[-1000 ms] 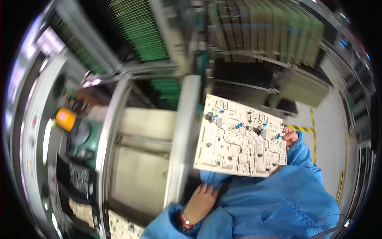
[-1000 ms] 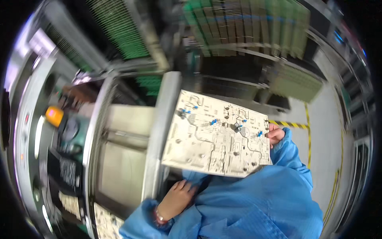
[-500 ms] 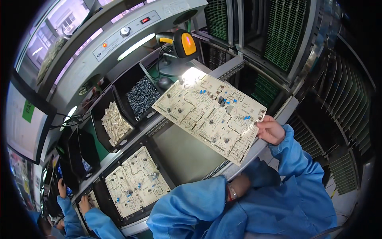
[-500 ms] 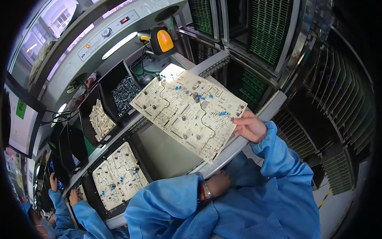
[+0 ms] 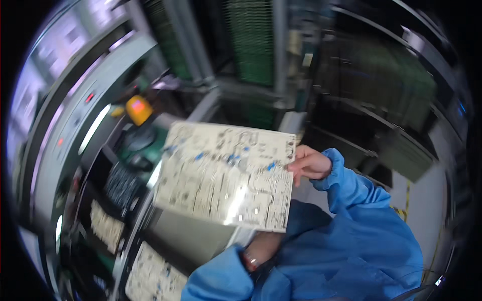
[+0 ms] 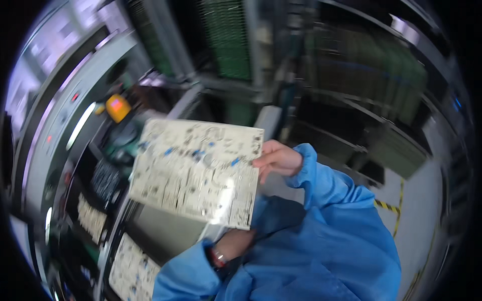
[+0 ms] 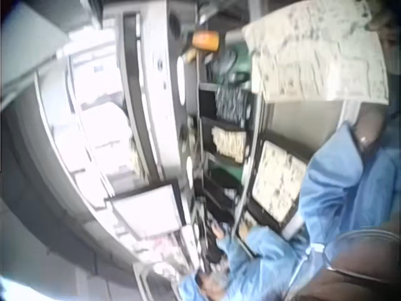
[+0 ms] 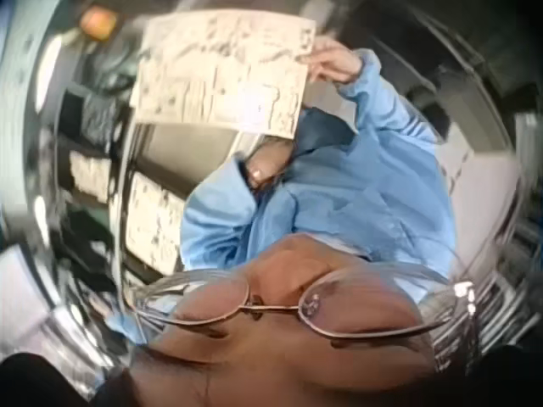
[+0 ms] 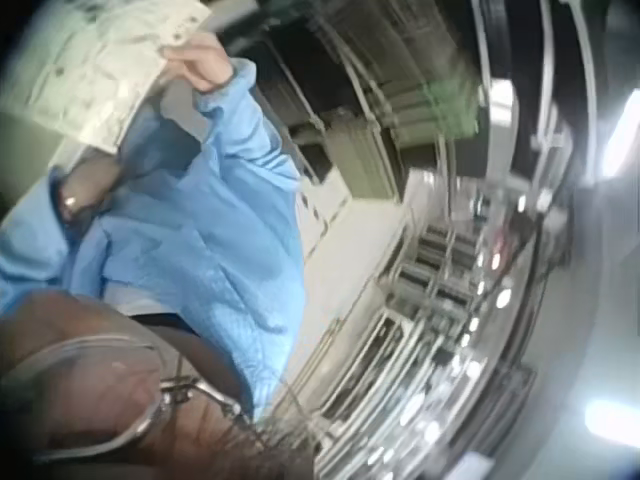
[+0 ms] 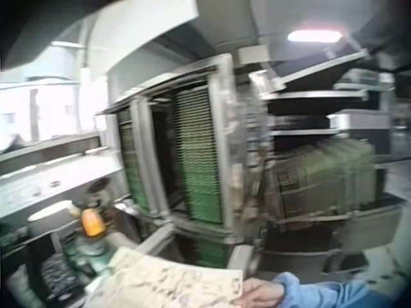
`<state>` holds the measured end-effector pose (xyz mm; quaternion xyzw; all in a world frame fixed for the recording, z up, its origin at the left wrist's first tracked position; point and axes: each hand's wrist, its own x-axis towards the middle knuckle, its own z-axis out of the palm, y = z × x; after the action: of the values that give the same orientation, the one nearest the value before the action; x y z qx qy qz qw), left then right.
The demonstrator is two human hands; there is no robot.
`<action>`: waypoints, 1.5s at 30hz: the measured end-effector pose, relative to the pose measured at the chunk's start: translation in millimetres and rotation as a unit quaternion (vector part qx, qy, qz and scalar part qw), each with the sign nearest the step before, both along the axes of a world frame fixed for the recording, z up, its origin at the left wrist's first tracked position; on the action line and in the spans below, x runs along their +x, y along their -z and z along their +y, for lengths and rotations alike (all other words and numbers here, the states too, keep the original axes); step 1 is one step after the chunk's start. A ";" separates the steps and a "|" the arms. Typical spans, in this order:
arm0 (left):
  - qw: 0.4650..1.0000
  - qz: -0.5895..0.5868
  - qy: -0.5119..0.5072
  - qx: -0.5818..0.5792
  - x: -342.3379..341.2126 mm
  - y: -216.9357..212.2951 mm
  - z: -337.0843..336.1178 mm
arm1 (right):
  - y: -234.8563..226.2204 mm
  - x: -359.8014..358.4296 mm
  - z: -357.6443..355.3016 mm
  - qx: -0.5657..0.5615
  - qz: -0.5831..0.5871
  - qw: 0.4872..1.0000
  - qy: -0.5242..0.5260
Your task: The worker is manually placing electronic components onto circuit boards and organizing them into storage racks.
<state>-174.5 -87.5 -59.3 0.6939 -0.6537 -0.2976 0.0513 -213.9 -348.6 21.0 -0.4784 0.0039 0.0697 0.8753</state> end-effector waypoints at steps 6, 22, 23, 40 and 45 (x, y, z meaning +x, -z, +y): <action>0.997 -0.056 0.054 -0.026 11.7 -14.4 14.5 | -84.4 -184.2 -12.3 -0.201 -0.140 0.919 0.310; 0.997 0.017 0.061 -0.052 14.1 -19.4 12.6 | -167.4 -352.6 -7.2 -0.399 -0.282 0.198 0.850; 0.996 0.019 0.065 -0.060 13.9 -18.9 12.8 | -174.4 -345.0 -6.8 -0.413 -0.268 0.162 0.855; 0.992 0.043 0.096 -0.062 14.5 -21.9 11.3 | -180.7 -281.4 -40.2 -0.601 -0.133 -0.026 0.788; 0.993 0.047 0.110 -0.023 14.5 -22.0 12.1 | -181.7 -263.0 -55.0 -0.680 -0.102 -0.025 0.726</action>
<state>-160.0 -75.4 -37.3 0.6020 -0.7293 -0.3185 0.0651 -476.9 -403.6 202.8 0.5876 -0.3048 0.6884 0.2964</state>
